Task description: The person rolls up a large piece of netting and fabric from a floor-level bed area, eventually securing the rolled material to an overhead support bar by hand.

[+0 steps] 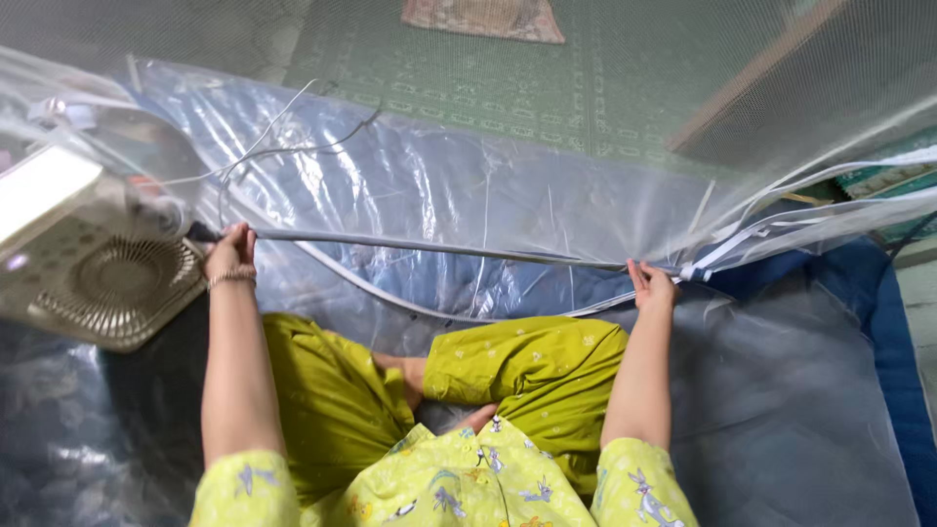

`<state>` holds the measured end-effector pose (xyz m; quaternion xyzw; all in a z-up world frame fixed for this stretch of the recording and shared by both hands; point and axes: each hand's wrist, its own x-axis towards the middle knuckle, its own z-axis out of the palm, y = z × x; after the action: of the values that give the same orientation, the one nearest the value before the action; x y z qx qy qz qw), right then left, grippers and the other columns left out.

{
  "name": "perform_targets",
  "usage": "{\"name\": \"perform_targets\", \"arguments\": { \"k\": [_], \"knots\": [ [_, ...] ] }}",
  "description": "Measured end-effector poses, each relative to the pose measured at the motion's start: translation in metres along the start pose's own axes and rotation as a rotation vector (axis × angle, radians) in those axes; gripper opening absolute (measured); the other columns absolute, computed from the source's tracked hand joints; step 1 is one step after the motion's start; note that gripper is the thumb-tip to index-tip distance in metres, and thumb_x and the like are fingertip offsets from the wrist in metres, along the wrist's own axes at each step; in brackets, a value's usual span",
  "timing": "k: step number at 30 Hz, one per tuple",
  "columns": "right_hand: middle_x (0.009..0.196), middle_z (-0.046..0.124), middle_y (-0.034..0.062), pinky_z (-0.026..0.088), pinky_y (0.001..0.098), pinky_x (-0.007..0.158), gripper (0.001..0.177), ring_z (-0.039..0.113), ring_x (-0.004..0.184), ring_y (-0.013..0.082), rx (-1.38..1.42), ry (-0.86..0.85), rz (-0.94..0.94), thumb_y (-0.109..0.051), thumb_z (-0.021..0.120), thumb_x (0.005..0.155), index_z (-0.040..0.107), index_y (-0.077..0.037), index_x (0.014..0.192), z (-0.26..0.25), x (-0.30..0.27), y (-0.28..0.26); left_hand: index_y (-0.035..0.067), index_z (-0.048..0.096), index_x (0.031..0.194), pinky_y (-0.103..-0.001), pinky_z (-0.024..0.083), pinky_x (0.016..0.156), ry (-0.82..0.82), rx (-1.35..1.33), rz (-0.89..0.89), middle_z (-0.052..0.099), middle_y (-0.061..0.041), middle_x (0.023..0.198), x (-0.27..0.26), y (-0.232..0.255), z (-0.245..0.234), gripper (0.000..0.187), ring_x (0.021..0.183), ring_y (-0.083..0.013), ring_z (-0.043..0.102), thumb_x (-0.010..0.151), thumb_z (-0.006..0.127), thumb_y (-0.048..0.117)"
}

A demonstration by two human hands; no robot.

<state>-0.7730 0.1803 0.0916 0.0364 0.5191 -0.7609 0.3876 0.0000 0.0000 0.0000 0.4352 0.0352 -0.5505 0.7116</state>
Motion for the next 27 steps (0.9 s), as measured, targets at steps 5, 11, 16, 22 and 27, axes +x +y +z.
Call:
{"name": "perform_targets", "arguments": {
  "k": [5, 11, 16, 22, 27],
  "knots": [
    [0.088, 0.063, 0.016, 0.04, 0.0322, 0.047, 0.021, 0.061, 0.069, 0.0238, -0.452, 0.27, -0.047, -0.004, 0.071, 0.083, 0.058, 0.003, 0.097, -0.014, 0.006, -0.01, 0.001, 0.068, 0.101, -0.033, 0.049, 0.051, 0.063, 0.741, 0.061, 0.071, -0.007, 0.089, 0.005, 0.034, 0.012, 0.023, 0.061, -0.0194, 0.062, 0.091, 0.082, 0.017],
    [0.098, 0.064, 0.0241, 0.061, 0.0409, 0.062, 0.016, 0.07, 0.082, 0.0362, 0.233, 0.051, 0.229, 0.009, 0.053, 0.088, 0.056, 0.012, 0.104, -0.02, 0.022, -0.021, 0.0, 0.063, 0.107, -0.035, 0.054, 0.048, 0.236, 0.548, 0.067, 0.067, -0.013, 0.083, 0.017, 0.055, 0.055, 0.015, 0.052, -0.0192, 0.06, 0.094, 0.057, 0.003],
    [0.118, 0.056, 0.0329, 0.061, 0.0553, 0.085, 0.023, 0.066, 0.106, 0.0538, 0.412, 0.061, 0.3, 0.018, 0.048, 0.09, 0.051, 0.019, 0.113, -0.006, 0.011, -0.031, -0.011, 0.047, 0.113, -0.044, 0.065, 0.05, 0.258, 0.039, -0.081, 0.067, -0.025, 0.085, 0.021, 0.048, 0.075, 0.019, 0.055, -0.0275, 0.067, 0.101, 0.04, 0.001],
    [0.12, 0.058, 0.0227, 0.061, 0.0557, 0.088, 0.03, 0.066, 0.108, 0.0443, 0.19, -0.149, 0.229, 0.022, 0.062, 0.085, 0.054, 0.013, 0.112, 0.02, 0.013, -0.019, -0.007, 0.06, 0.106, -0.031, 0.057, 0.055, 0.259, 0.039, 0.067, 0.074, -0.012, 0.077, 0.021, 0.033, 0.084, 0.018, 0.058, -0.0186, 0.067, 0.092, 0.072, -0.008],
    [0.089, 0.057, 0.0145, 0.048, 0.0397, 0.059, 0.027, 0.058, 0.073, 0.028, -0.163, 0.056, 0.017, 0.007, 0.072, 0.084, 0.053, 0.006, 0.103, 0.03, 0.009, -0.011, -0.002, 0.065, 0.091, -0.03, 0.06, 0.052, 0.186, 0.017, 0.234, 0.072, -0.01, 0.072, 0.02, 0.045, 0.076, 0.003, 0.057, -0.0184, 0.07, 0.092, 0.067, -0.002]
  ]
}}
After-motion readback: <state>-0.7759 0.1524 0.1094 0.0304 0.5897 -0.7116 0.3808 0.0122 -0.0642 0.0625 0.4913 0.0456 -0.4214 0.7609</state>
